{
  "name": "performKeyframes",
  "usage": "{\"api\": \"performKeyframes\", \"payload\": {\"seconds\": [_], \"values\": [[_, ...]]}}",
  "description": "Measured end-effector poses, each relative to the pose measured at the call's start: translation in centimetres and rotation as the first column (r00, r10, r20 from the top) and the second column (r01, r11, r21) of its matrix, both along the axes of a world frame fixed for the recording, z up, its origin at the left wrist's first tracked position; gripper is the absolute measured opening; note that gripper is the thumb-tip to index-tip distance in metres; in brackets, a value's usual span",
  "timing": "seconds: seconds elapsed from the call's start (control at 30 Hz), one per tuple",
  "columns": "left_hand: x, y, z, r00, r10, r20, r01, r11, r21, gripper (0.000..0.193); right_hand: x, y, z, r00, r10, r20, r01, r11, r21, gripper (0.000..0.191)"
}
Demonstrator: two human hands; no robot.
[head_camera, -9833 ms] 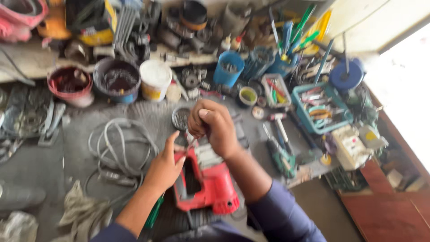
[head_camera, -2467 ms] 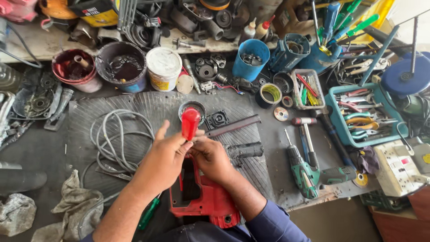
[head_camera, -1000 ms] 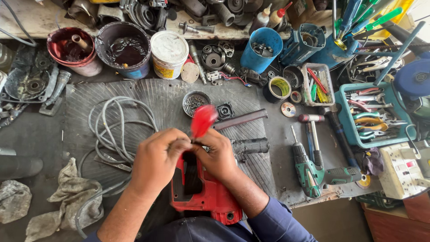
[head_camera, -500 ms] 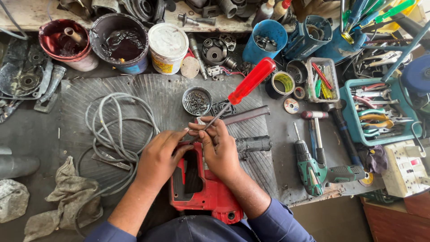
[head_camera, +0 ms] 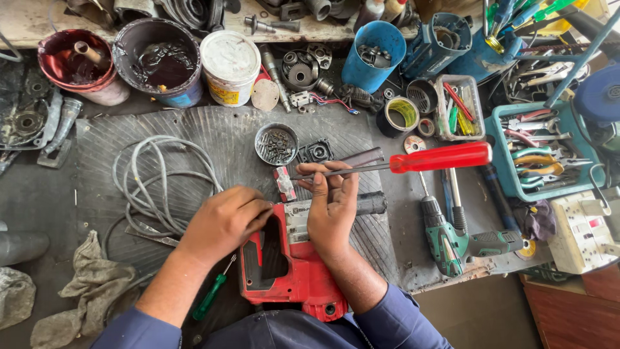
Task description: The person uses a screwdriver to unscrew screws from the housing of a red rotary hammer drill on a workbench, repositioning the drill and working on different screws, then lifts the drill at the end.
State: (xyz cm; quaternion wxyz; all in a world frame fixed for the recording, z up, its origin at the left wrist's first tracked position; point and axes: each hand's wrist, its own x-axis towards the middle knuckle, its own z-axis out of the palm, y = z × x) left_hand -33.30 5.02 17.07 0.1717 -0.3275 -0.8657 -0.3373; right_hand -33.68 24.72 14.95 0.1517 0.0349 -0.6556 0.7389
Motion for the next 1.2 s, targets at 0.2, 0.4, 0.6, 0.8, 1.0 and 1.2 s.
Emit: {"api": "performKeyframes", "payload": {"seconds": [0.2, 0.4, 0.6, 0.8, 1.0, 1.2], "values": [[0.3, -0.6, 0.5, 0.996, -0.012, 0.092, 0.013, 1.0, -0.013, 0.018, -0.1, 0.0, -0.2, 0.999, 0.03, 0.029, -0.03, 1.0, -0.007, 0.02], [0.4, -0.1, 0.1, 0.998, 0.023, 0.063, -0.021, 0.999, -0.027, 0.017, 0.2, -0.1, -0.7, 0.984, 0.178, 0.018, -0.179, 0.983, 0.043, 0.021], [0.3, -0.5, 0.0, 0.999, 0.008, 0.04, -0.004, 0.996, -0.088, 0.026, 0.3, -0.1, -0.8, 0.983, 0.183, -0.004, -0.183, 0.982, 0.049, 0.021], [-0.5, -1.4, -0.4, 0.996, -0.088, -0.001, 0.088, 0.989, -0.116, 0.02, 0.2, 0.0, -0.8, 0.992, 0.125, 0.004, -0.125, 0.992, 0.023, 0.021], [-2.9, 0.4, -0.5, 0.975, 0.101, 0.197, -0.127, 0.984, 0.123, 0.015, -0.1, 0.0, -0.6, 0.997, 0.074, 0.004, -0.074, 0.997, 0.0, 0.022], [-6.6, 2.3, 0.1, 0.886, 0.209, 0.414, -0.301, 0.939, 0.169, 0.025, 0.0, 0.1, -0.5, 0.997, 0.068, 0.02, -0.069, 0.997, 0.045, 0.021]]}}
